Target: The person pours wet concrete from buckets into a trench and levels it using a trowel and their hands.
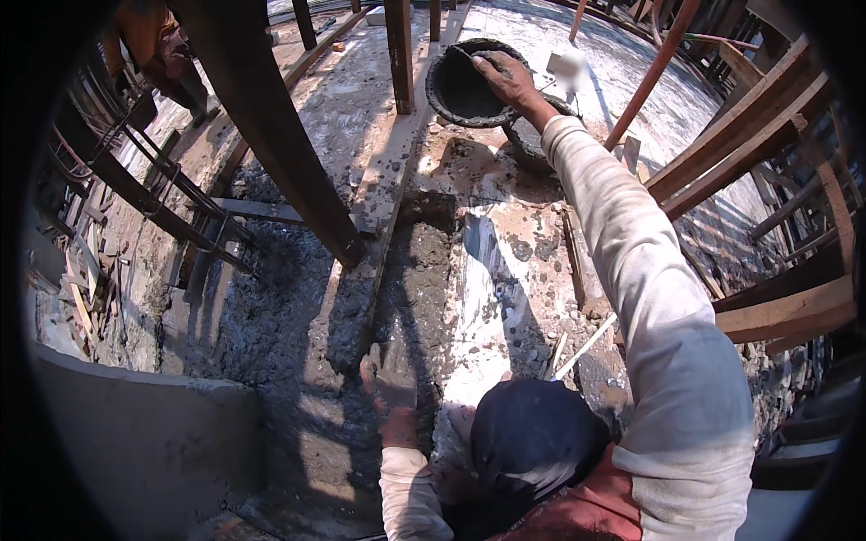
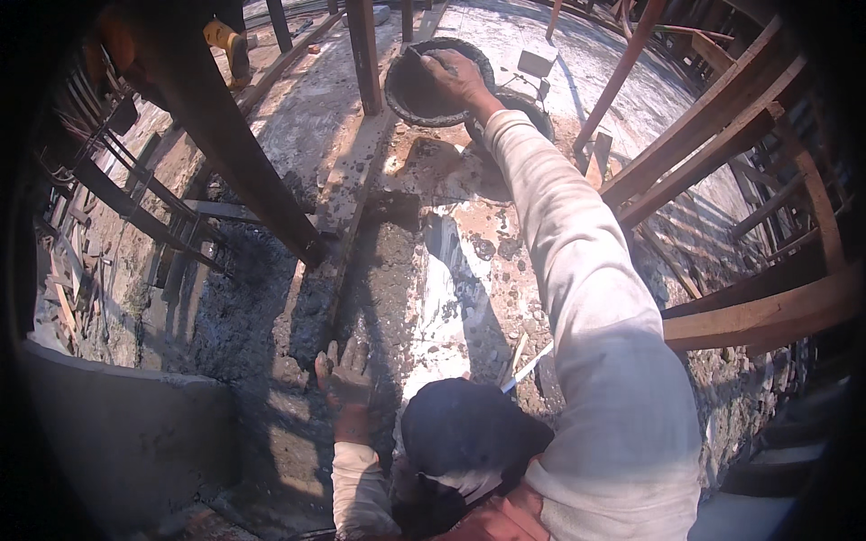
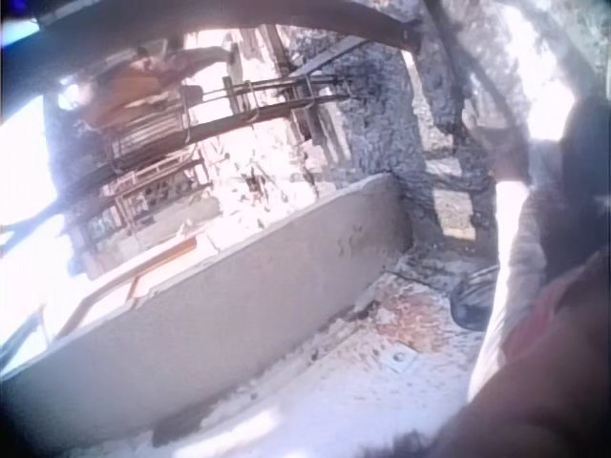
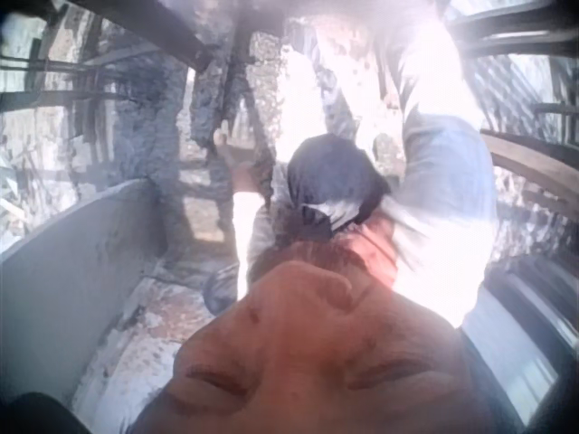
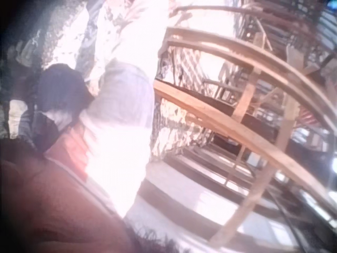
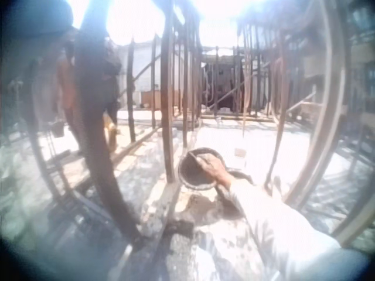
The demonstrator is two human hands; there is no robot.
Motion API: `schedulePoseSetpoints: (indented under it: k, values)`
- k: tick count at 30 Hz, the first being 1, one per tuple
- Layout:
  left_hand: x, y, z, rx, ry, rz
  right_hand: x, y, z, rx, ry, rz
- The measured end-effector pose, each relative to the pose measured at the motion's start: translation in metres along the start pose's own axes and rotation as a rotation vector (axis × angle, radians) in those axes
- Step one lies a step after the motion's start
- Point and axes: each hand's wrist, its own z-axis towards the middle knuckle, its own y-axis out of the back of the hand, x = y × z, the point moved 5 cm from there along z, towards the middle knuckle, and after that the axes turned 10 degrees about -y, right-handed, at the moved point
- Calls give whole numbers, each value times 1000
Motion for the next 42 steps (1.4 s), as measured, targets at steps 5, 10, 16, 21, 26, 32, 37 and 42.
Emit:
schedulePoseSetpoints:
  k: [5,10,16,21,26,32,37,42]
  values:
    - [-26,37,17,80,3,-127,-112,2,-57,-342,-693,-8]
    - [-32,27,14,-56,49,-134,-209,-27,-80,-422,-985,725]
    - [-23,14,13,140,20,59,-244,-15,-38,-402,-726,839]
    - [-11,6,12,-59,87,136,-201,-22,-88,-771,-943,407]
    - [20,-7,13,21,76,199,-204,24,-110,-630,-840,421]
    - [52,-23,3,58,204,165,-135,25,-186,-163,-720,579]
    - [77,-16,-25,125,292,166,28,-15,-266,53,-871,748]
    - [132,-20,-84,-257,717,-5,115,-17,-318,260,-894,729]
